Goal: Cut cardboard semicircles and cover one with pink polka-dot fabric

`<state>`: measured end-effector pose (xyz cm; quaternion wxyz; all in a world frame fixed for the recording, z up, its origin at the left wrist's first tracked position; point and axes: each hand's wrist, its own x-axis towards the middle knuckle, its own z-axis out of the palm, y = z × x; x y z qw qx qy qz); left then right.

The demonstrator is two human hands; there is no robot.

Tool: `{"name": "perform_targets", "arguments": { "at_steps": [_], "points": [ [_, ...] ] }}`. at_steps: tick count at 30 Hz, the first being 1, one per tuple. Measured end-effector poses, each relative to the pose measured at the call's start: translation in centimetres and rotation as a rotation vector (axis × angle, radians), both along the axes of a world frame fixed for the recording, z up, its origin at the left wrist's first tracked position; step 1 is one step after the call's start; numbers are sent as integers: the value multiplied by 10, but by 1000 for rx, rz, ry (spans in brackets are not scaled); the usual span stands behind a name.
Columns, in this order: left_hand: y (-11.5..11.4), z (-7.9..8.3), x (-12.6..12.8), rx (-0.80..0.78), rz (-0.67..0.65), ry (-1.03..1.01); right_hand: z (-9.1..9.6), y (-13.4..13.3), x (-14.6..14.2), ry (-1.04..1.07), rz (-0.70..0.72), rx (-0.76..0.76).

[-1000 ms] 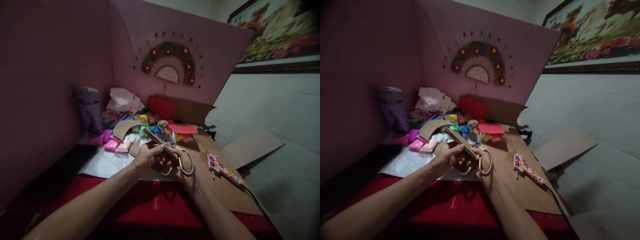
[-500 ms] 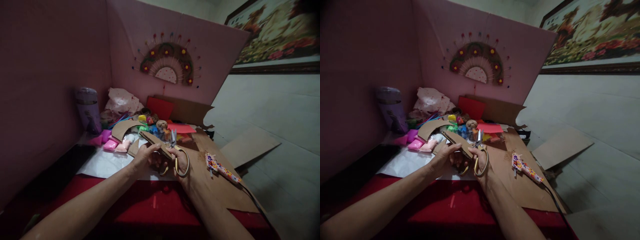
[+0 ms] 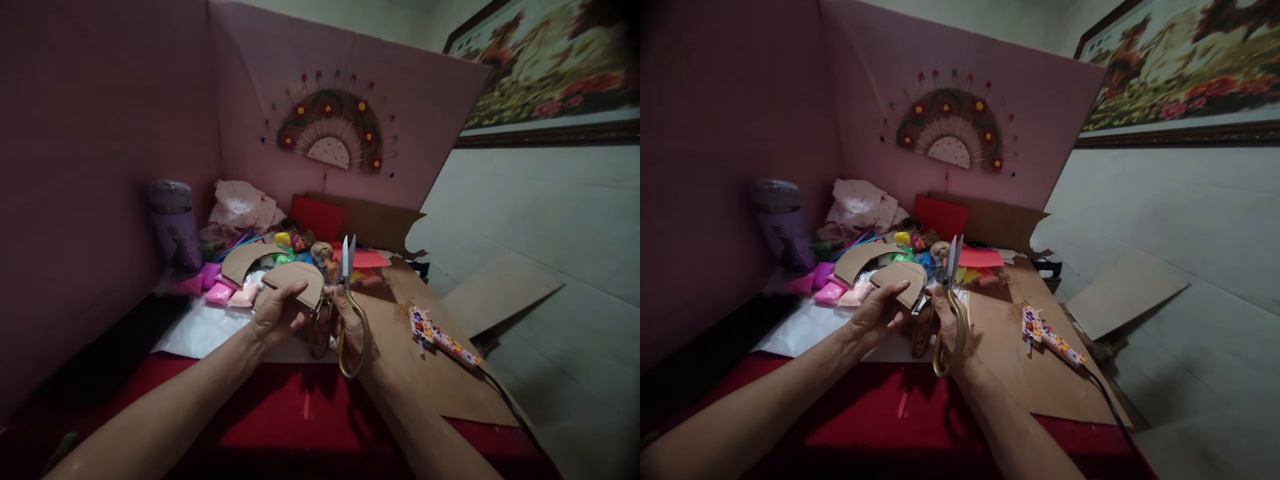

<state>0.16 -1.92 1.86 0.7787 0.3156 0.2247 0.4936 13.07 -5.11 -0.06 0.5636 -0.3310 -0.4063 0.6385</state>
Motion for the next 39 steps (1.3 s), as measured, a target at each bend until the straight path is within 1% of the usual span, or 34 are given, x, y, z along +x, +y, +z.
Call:
{"name": "perform_targets", "arguments": {
  "at_steps": [2,5,9,12,15,17,23,27,34,37,39],
  "points": [
    [3,7,-5,-11,77,-46,0,-2,0,-31,-21,71],
    [6,14,-12,10,176,-95,2,-8,-2,-97,56,76],
    [10,17,-18,62,266,-154,6,-17,-8,-215,96,98],
    [12,17,-20,70,318,-186,7,-20,-9,-195,124,92],
    [13,18,-21,77,346,-218,8,-19,-6,-163,158,38],
    [14,19,-21,79,368,-238,9,-19,-4,-170,169,31],
    [13,24,-19,69,427,-289,17,-26,-7,-210,159,21],
    [13,26,-19,42,437,-278,20,-27,-11,-237,158,-43],
    [10,30,-21,38,480,-267,16,-26,-12,-309,178,-48],
    [9,30,-21,45,488,-256,12,-23,-14,-327,140,-58],
    [9,30,-21,54,498,-249,10,-21,-15,-311,128,-91]
  ]
}}
